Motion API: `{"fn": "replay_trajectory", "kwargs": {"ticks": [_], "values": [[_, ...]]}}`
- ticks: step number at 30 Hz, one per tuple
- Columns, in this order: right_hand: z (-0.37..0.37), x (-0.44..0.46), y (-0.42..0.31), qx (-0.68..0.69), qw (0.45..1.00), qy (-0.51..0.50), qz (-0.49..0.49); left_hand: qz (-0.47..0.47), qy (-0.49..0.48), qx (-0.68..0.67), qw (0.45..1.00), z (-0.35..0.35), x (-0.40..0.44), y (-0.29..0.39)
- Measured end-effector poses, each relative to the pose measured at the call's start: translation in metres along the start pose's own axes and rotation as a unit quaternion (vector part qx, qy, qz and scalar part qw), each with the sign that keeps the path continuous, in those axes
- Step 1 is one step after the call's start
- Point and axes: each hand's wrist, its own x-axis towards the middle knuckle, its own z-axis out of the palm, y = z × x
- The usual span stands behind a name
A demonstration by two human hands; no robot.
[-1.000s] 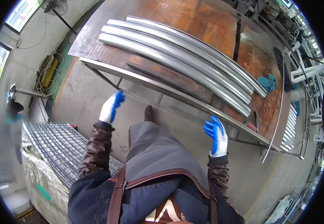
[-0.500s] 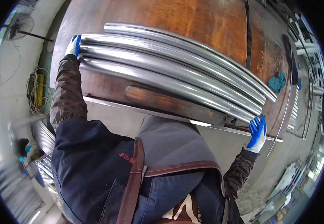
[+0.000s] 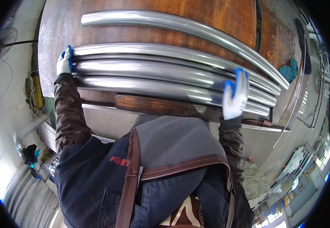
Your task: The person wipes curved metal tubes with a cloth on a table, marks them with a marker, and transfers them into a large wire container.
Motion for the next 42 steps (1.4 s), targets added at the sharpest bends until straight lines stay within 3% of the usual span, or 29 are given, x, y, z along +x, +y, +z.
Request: {"fn": "replay_trajectory", "kwargs": {"ticks": [4, 7, 9, 17, 25, 28, 29, 31, 32, 34, 35, 39, 40, 41, 42], "values": [[0.052, 0.018, -0.039, -0.142, 0.985, -0.04, -0.095, -0.005, -0.003, -0.009, 1.0, 0.0, -0.006, 0.002], [0.081, 0.029, -0.071, -0.118, 0.983, -0.068, -0.124, -0.006, 0.0, -0.015, 1.0, 0.0, -0.008, 0.003], [0.09, 0.033, -0.088, -0.076, 0.974, -0.088, -0.197, -0.005, -0.001, -0.019, 1.0, 0.0, -0.011, 0.004], [0.049, 0.015, -0.044, -0.148, 0.974, -0.063, -0.161, 0.006, 0.007, -0.019, 1.0, 0.001, -0.014, 0.015], [0.0, -0.012, 0.016, -0.19, 0.982, 0.007, 0.008, 0.02, 0.02, 0.006, 1.0, 0.003, -0.021, 0.019], [-0.043, -0.042, 0.11, -0.165, 0.972, 0.087, 0.143, 0.028, 0.039, 0.032, 0.998, 0.004, -0.023, 0.019], [-0.062, -0.053, 0.163, -0.226, 0.946, 0.071, 0.219, 0.036, 0.051, 0.049, 0.997, 0.004, -0.025, 0.019], [-0.088, -0.084, 0.238, -0.354, 0.887, 0.122, 0.272, 0.087, 0.105, 0.105, 0.985, 0.008, -0.038, 0.021], [-0.094, -0.109, 0.294, -0.405, 0.859, 0.115, 0.292, 0.128, 0.147, 0.129, 0.972, 0.012, -0.05, 0.022], [-0.098, -0.141, 0.367, -0.377, 0.839, 0.02, 0.391, 0.192, 0.191, 0.093, 0.958, 0.018, -0.084, 0.021], [-0.096, -0.135, 0.373, -0.378, 0.843, 0.02, 0.383, 0.193, 0.18, 0.054, 0.963, 0.02, -0.101, 0.018], [-0.11, -0.125, 0.377, -0.342, 0.818, -0.159, 0.433, 0.224, 0.064, -0.225, 0.946, 0.04, -0.177, 0.021], [-0.153, -0.099, 0.389, 0.041, 0.769, -0.268, 0.579, 0.221, 0.056, -0.23, 0.946, 0.047, -0.193, 0.022], [-0.169, -0.088, 0.387, 0.245, 0.705, -0.295, 0.596, 0.227, 0.031, -0.259, 0.938, 0.052, -0.207, 0.023], [-0.186, -0.077, 0.385, 0.417, 0.585, -0.319, 0.618, 0.234, 0.007, -0.287, 0.929, 0.056, -0.223, 0.023]]}}
